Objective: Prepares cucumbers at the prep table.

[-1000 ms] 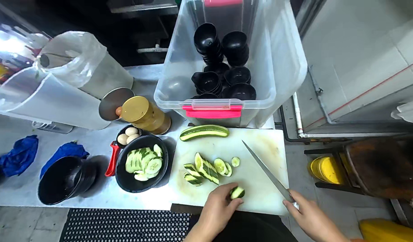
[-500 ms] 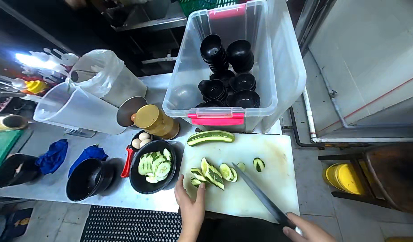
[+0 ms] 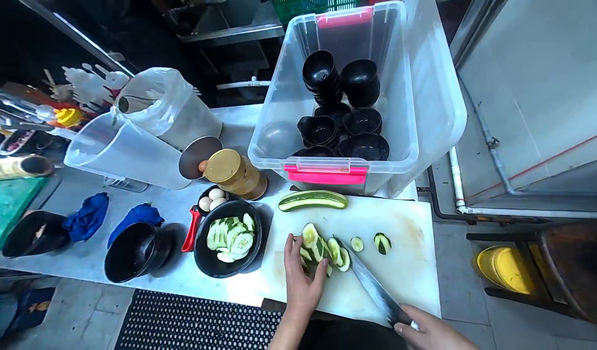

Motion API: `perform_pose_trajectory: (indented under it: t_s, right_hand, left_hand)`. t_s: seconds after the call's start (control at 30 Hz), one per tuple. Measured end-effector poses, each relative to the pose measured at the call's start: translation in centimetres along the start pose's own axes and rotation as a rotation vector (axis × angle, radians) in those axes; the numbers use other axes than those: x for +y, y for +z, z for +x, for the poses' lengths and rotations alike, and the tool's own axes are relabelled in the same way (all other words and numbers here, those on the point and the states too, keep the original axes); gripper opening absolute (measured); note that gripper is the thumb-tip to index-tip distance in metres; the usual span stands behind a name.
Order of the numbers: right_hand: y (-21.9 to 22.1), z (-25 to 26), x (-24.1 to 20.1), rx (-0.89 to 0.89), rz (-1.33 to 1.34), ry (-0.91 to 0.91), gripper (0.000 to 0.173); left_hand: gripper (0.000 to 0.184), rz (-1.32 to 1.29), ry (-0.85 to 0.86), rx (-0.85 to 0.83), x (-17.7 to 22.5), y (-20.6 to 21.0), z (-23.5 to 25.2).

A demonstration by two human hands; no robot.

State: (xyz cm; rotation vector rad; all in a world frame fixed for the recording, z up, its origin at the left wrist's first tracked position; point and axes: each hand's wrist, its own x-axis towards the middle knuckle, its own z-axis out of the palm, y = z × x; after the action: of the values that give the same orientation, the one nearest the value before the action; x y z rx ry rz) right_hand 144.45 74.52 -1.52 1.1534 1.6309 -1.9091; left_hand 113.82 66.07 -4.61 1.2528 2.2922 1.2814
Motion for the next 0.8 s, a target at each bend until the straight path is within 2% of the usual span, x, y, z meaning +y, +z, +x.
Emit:
perform_pose_trajectory:
  t_s: [0.07, 0.13, 0.2, 0.3, 0.47, 0.5, 0.67, 0.8]
  right_hand:
    - [0.1, 1.0, -0.7, -0.046, 0.050, -0.015, 0.037]
    - [0.5, 1.7, -1.8, -0.054, 0.026, -0.027, 0.039]
    - [1.1, 2.2, -3.2, -0.054, -0.010, -0.025, 0.040]
    - [1.8, 3.3, -4.5, -0.054, 0.002, -0.014, 0.042]
    - [2.9, 4.6, -5.8, -0.043, 0.038, -0.020, 0.044]
    - [3.1, 4.9, -5.9, -0.032, 0.051, -0.018, 0.044]
    - [4.2, 5.8, -7.0, -0.033, 0.070, -0.030, 0.040]
    - [5.5, 6.0, -7.4, -0.030, 0.053, -0.063, 0.038]
  left_hand:
    - [0.076, -0.002, 0.062, 0.003, -0.7, 0.1, 0.2]
    - [0.080, 0.069, 0.080, 0.001, -1.1, 0.3, 0.7]
    - [0.091, 0.239, 0.086, -0.022, -0.7, 0.6, 1.2]
    - [0.091, 0.500, 0.100, -0.038, 0.3, 1.2, 1.7]
    - [0.101, 0.607, 0.036, -0.049, 1.8, 2.2, 1.4]
    - [0.098, 0.607, 0.032, -0.048, 1.9, 2.4, 1.2]
    - [0.056, 0.486, 0.075, 0.101, 0.7, 3.9, 0.6]
    - [0.045, 0.378, 0.121, 0.167, -1.0, 3.1, 0.6]
